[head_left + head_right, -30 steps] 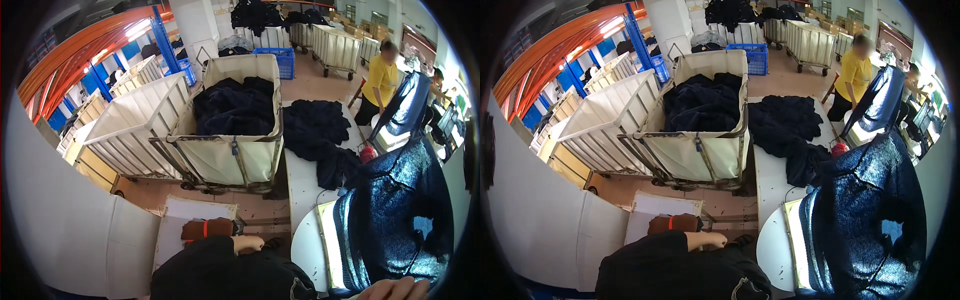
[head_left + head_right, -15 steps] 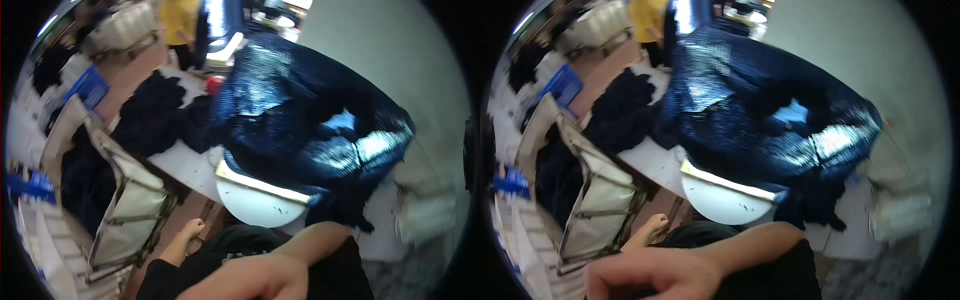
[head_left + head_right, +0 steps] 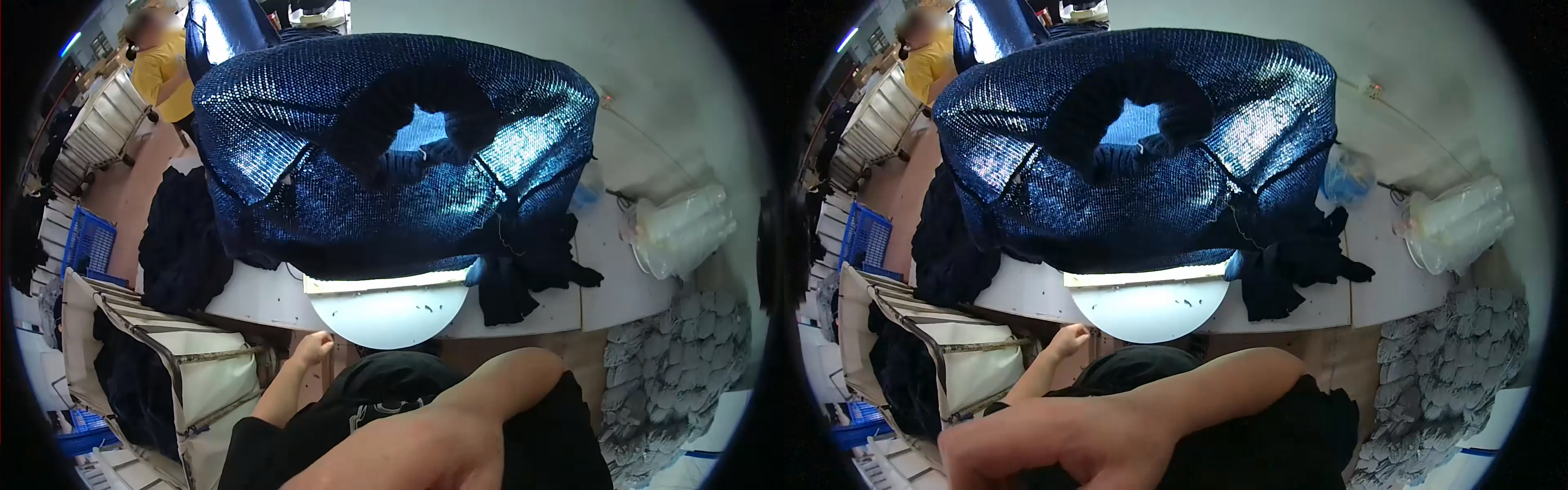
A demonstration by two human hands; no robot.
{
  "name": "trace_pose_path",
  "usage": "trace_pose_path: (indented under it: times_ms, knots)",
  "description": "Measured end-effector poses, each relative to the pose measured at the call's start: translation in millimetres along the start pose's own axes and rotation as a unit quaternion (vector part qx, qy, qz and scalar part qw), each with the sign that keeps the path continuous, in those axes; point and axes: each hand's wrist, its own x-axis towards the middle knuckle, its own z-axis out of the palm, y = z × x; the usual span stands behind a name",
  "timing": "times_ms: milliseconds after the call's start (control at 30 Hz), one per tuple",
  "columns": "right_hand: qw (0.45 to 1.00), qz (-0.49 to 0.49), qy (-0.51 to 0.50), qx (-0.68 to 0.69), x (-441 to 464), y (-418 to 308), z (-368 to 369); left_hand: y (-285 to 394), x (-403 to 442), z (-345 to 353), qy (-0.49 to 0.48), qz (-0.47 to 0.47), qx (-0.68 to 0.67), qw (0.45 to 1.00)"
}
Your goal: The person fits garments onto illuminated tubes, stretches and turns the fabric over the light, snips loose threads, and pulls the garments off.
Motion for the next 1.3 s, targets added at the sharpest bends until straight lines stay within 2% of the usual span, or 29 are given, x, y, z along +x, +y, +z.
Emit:
trace_pose_path:
  times_ms: [67,167,233,267,367,400,433,500,600,667,700,767,800,833,867,900,967,1067,1233,1300]
  knots:
    - [0.999,-0.001,-0.021,-0.032,-7.1,-13.2,-1.9,15.3,5.5,2.6,-0.004,0.026,-0.003,1.0]
    - [0.998,-0.001,0.024,-0.056,-16.3,-27.6,12.6,41.8,18.5,14.3,-0.019,0.041,-0.015,0.999]
    - [0.996,0.07,0.042,-0.024,-23.2,-47.8,22.8,76.1,16.3,10.4,-0.039,0.028,-0.023,0.999]
    - [0.995,0.091,0.042,-0.019,-25.3,-55.4,25.9,86.5,18.2,8.3,-0.022,0.072,-0.024,0.997]
    - [0.996,0.082,0.018,-0.029,-29.2,-69.9,29.2,120.4,21.8,-1.5,0.059,0.099,-0.051,0.992]
    - [0.995,0.093,0.029,-0.005,-34.0,-74.6,33.1,124.2,25.8,-6.4,0.071,0.14,-0.104,0.982]
    - [0.995,0.093,0.026,0.005,-37.9,-75.8,34.5,128.7,30.5,-12.8,0.107,0.204,-0.059,0.971]
    - [0.997,0.082,0.009,0.01,-46.6,-75.6,34.5,158.1,22.1,-31.2,0.152,0.209,-0.072,0.963]
    - [0.993,0.056,-0.071,-0.071,-40.8,-94.8,24.0,195.5,10.6,-47.7,0.238,0.236,-0.103,0.936]
    - [0.982,0.077,-0.063,-0.159,-46.3,-115.6,15.4,223.1,0.0,-58.4,0.263,0.254,-0.127,0.922]
    - [0.973,0.106,-0.025,-0.205,-60.4,-125.8,7.3,230.7,-2.3,-62.2,0.281,0.265,-0.134,0.913]
    - [0.913,0.173,0.126,-0.346,-76.4,-156.9,8.6,242.9,-7.8,-70.7,0.305,0.289,-0.129,0.898]
    - [0.847,0.121,0.154,-0.494,-83.7,-168.8,-6.3,247.9,-9.8,-74.7,0.319,0.3,-0.126,0.89]
    - [0.749,0.081,0.197,-0.628,-91.0,-180.6,-21.1,252.6,-11.6,-78.6,0.338,0.306,-0.106,0.884]
    - [0.7,0.066,0.279,-0.654,-95.6,-190.9,-29.6,257.0,-13.1,-82.7,0.357,0.312,-0.085,0.876]
    - [0.633,0.004,0.338,-0.696,-103.1,-198.4,-47.3,259.4,-14.5,-86.1,0.376,0.317,-0.063,0.868]
    - [0.505,-0.032,0.397,-0.766,-112.3,-218.3,-70.5,246.9,-3.4,-88.0,0.413,0.315,0.012,0.854]
    - [0.504,-0.014,0.327,-0.799,-119.4,-222.2,-81.5,242.7,-9.2,-93.5,0.441,0.309,0.09,0.838]
    - [0.571,0.2,0.165,-0.779,-90.9,-168.0,-75.4,236.7,-25.0,-107.0,0.477,0.304,0.041,0.824]
    - [0.566,0.273,0.089,-0.772,-83.5,-150.5,-89.6,230.9,-29.0,-115.8,0.486,0.313,-0.016,0.816]
